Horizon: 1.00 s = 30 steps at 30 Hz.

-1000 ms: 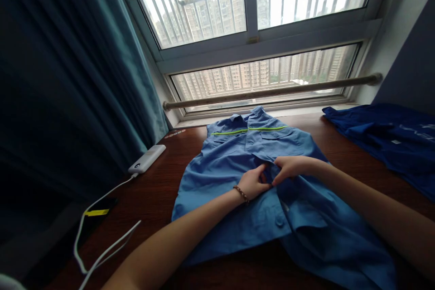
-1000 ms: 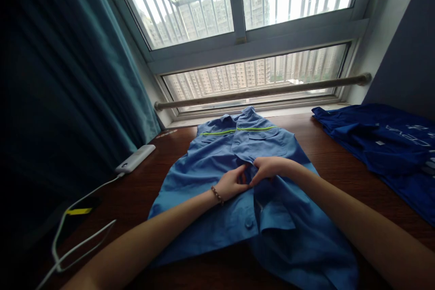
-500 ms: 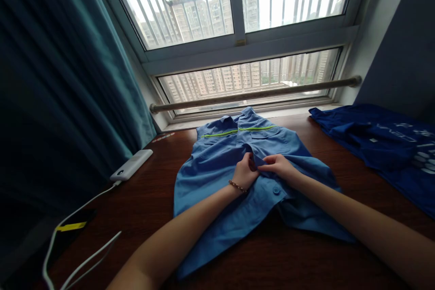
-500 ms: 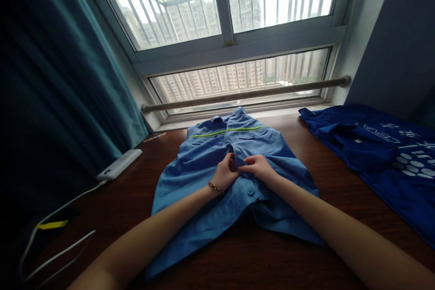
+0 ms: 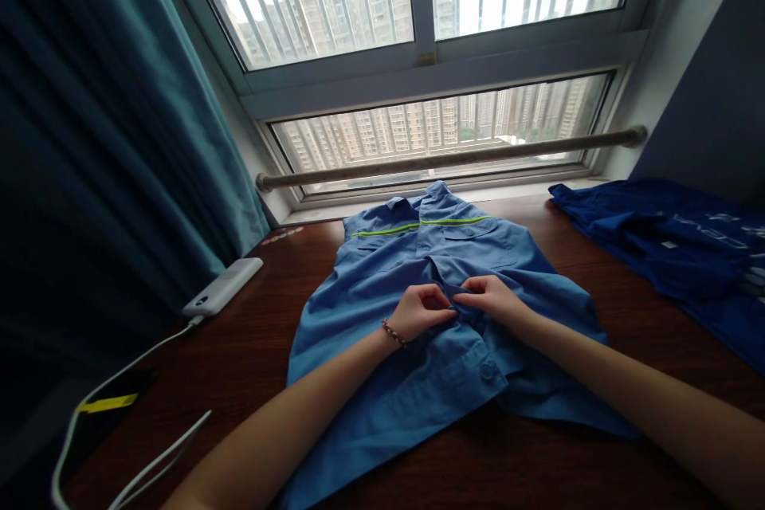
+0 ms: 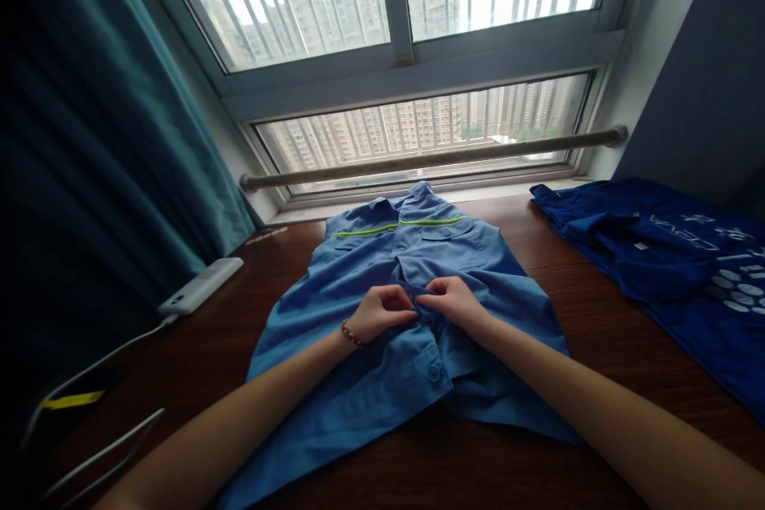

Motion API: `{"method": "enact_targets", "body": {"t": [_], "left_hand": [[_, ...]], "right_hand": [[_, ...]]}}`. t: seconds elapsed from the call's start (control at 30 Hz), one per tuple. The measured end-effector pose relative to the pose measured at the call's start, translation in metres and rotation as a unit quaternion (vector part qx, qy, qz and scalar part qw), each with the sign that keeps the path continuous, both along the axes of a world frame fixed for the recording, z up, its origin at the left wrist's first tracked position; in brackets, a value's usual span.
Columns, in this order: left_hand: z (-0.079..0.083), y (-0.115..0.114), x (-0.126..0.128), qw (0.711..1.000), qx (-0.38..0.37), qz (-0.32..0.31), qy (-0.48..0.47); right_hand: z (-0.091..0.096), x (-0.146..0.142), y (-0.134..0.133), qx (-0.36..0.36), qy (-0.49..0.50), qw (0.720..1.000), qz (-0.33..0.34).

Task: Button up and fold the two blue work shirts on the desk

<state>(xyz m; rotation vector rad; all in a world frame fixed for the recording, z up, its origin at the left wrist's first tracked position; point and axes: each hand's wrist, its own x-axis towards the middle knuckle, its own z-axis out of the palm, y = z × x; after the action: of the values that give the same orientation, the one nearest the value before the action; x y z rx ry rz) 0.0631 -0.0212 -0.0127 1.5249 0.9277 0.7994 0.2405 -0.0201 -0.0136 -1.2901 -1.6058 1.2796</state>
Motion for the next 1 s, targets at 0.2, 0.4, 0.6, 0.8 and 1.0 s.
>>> {"method": "enact_targets", "body": {"t": [0.2,0.4,0.6,0.8,1.0], "left_hand": [[-0.002,-0.002,-0.001,1.000,-0.021,-0.002,0.000],[-0.001,-0.005,0.002,0.999,-0.008,0.038,-0.003],[-0.008,-0.006,0.002,0.997,0.035,0.068,0.001],[-0.010,-0.008,0.001,0.978,0.173,0.083,0.081],[-0.002,-0.011,0.002,0.962,0.247,0.030,0.109]], "right_hand": [[0.004,-0.003,-0.008,0.127,-0.155,0.980,-0.022],[0.001,0.002,0.001,-0.032,0.060,0.997,0.029],[0.003,0.007,0.000,-0.057,0.075,0.995,0.032],[-0.004,0.004,0.004,0.002,0.050,0.996,0.076],[-0.012,0.002,0.003,0.130,-0.044,0.989,0.047]]}}
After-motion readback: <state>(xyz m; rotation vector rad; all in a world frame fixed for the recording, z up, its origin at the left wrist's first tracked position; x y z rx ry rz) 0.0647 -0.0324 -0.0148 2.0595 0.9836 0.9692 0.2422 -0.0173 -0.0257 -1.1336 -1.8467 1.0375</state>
